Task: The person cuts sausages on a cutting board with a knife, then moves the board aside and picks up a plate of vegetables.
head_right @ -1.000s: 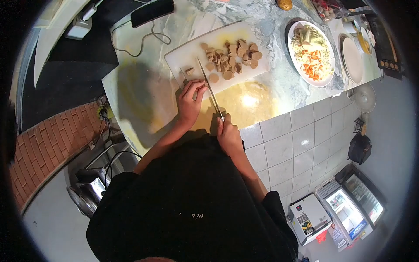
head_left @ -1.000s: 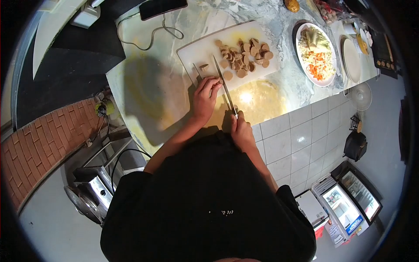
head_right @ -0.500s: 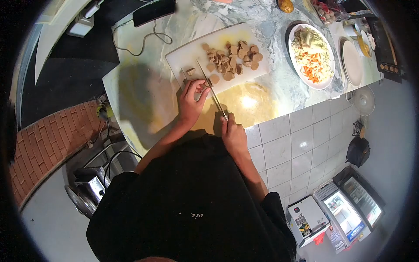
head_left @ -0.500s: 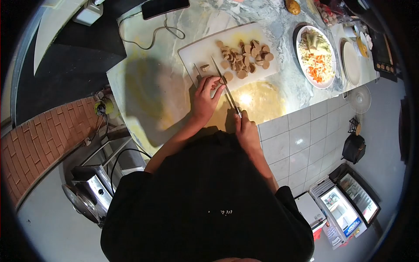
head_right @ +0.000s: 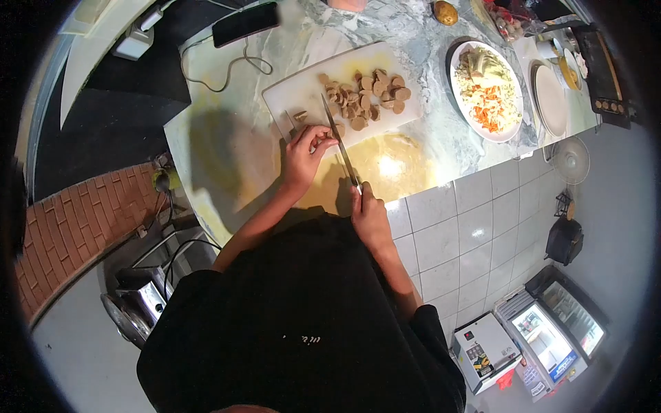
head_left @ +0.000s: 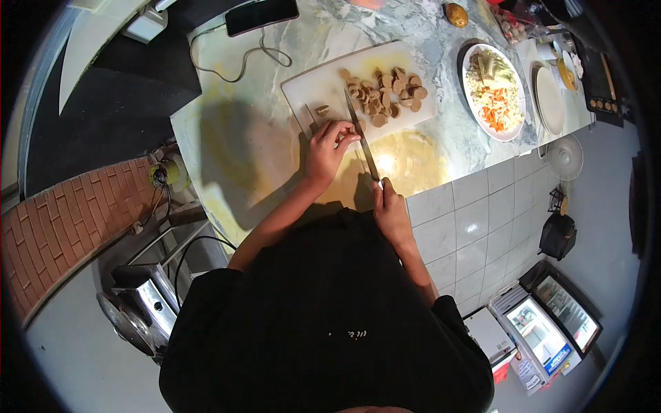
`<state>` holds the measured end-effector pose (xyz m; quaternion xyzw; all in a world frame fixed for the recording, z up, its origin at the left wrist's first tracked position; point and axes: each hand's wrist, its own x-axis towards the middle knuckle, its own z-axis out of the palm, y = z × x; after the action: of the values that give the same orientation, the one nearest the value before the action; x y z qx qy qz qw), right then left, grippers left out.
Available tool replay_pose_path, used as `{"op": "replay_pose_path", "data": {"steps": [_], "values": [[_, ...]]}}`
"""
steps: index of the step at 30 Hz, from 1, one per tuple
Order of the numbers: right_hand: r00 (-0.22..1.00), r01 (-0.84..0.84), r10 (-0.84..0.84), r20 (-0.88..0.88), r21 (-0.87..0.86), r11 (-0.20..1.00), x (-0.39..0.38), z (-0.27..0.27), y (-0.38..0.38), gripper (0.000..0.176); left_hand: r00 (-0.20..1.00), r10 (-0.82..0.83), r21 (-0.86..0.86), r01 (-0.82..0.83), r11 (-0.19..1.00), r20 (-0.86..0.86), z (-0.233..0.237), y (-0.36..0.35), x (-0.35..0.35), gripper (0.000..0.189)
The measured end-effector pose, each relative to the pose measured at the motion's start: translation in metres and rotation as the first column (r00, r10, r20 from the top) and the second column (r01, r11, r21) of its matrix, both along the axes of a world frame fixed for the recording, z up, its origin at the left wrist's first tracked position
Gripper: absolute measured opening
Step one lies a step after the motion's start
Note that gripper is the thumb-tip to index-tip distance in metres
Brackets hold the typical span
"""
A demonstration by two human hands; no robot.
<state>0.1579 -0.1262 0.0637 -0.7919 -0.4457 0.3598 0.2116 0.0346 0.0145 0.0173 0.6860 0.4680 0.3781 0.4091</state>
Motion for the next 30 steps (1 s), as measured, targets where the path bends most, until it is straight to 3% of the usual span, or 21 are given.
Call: {"op": "replay_pose_path", "data": {"steps": [2,8,12,14,30], "values": [[0.997,0.009,-0.014,-0.079,-0.059,0.998,0.001,0.001,0.0,0.03,1.0,-0.001,0.001,0.001,1.0,0.006,0.003,0.001,-0.001,0.023],[0.994,-0.012,0.01,-0.11,-0.017,1.0,0.001,0.0,-0.002,0.031,0.998,-0.003,-0.027,0.005,1.0,0.068,-0.007,-0.001,-0.008,0.023],[0.997,-0.008,0.007,-0.08,-0.01,1.0,0.004,0.002,-0.001,0.03,0.997,-0.012,0.004,0.012,1.0,0.079,-0.002,0.002,-0.002,0.023],[0.996,-0.012,0.01,-0.093,-0.018,1.0,0.005,0.005,-0.001,0.029,1.0,-0.015,-0.029,0.015,0.999,0.003,0.001,0.003,-0.004,0.023],[1.0,-0.008,0.008,-0.01,-0.002,1.0,-0.001,0.015,-0.006,0.029,0.999,-0.008,-0.037,0.009,0.999,0.036,-0.006,0.0,-0.009,0.024]]}}
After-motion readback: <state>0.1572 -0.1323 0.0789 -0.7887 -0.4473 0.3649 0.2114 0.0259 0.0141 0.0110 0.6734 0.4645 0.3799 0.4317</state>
